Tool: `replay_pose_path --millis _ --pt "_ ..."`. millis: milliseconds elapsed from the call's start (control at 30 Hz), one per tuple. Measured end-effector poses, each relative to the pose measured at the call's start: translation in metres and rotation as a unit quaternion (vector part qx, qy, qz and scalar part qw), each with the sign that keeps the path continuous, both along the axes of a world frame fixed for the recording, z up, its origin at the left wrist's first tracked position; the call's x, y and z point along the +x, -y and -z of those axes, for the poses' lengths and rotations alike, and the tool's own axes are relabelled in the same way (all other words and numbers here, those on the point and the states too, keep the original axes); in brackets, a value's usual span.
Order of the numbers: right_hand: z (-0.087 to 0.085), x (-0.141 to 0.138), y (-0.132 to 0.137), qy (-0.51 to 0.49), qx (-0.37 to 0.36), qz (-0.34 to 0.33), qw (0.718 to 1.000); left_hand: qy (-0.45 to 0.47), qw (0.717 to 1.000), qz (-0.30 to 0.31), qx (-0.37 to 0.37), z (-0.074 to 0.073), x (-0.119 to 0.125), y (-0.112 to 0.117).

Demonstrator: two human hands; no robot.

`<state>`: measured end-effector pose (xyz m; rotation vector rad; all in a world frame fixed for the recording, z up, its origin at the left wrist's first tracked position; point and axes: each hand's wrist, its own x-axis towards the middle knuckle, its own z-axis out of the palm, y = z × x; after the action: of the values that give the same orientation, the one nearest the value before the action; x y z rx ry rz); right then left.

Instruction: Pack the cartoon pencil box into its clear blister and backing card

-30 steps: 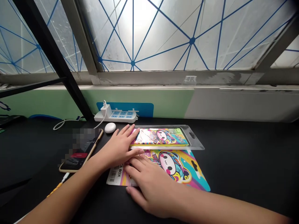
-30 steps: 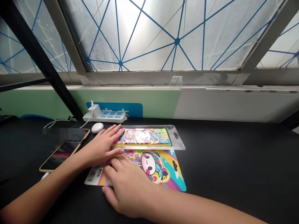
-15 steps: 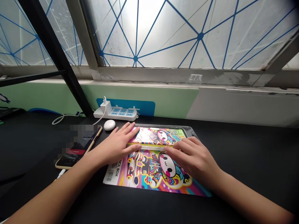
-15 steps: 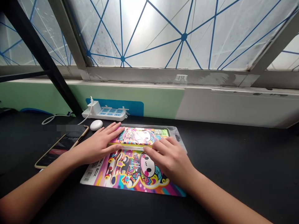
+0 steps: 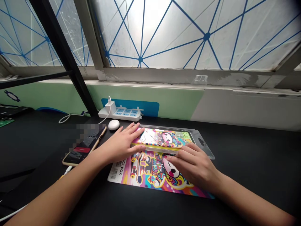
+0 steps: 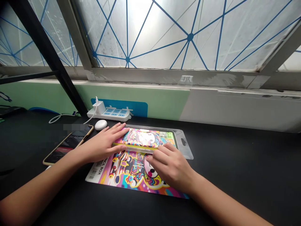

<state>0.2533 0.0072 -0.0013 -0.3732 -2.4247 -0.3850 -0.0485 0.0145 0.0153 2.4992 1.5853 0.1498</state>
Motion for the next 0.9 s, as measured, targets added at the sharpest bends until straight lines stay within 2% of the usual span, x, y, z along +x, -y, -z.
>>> replay_pose_path --millis 133,267,400,500,600,733,900 --pt "-0.005 0.003 0.002 -0.057 -0.039 0.009 0.998 0.005 1.000 0.003 -0.003 0.000 0.000 0.000" --pt "-0.010 0.015 -0.014 -0.087 -0.086 0.108 0.987 0.014 1.000 0.001 -0.015 -0.001 0.000 0.001" --pt "-0.013 0.026 -0.043 -0.016 -0.216 0.196 0.956 0.049 0.999 0.000 -0.025 -0.003 0.000 0.002" --pt "-0.021 0.030 -0.063 0.048 -0.306 0.202 0.929 0.076 0.997 -0.008 -0.030 -0.003 -0.001 0.004" --pt "-0.035 0.029 -0.076 0.112 -0.358 0.211 0.903 0.090 0.995 -0.014 -0.035 -0.004 -0.001 0.005" --pt "-0.050 0.021 -0.085 0.186 -0.371 0.221 0.882 0.104 0.993 -0.023 -0.046 -0.004 0.000 0.006" --pt "-0.056 0.009 -0.090 0.223 -0.348 0.257 0.874 0.142 0.987 -0.035 -0.073 -0.006 0.002 0.006"
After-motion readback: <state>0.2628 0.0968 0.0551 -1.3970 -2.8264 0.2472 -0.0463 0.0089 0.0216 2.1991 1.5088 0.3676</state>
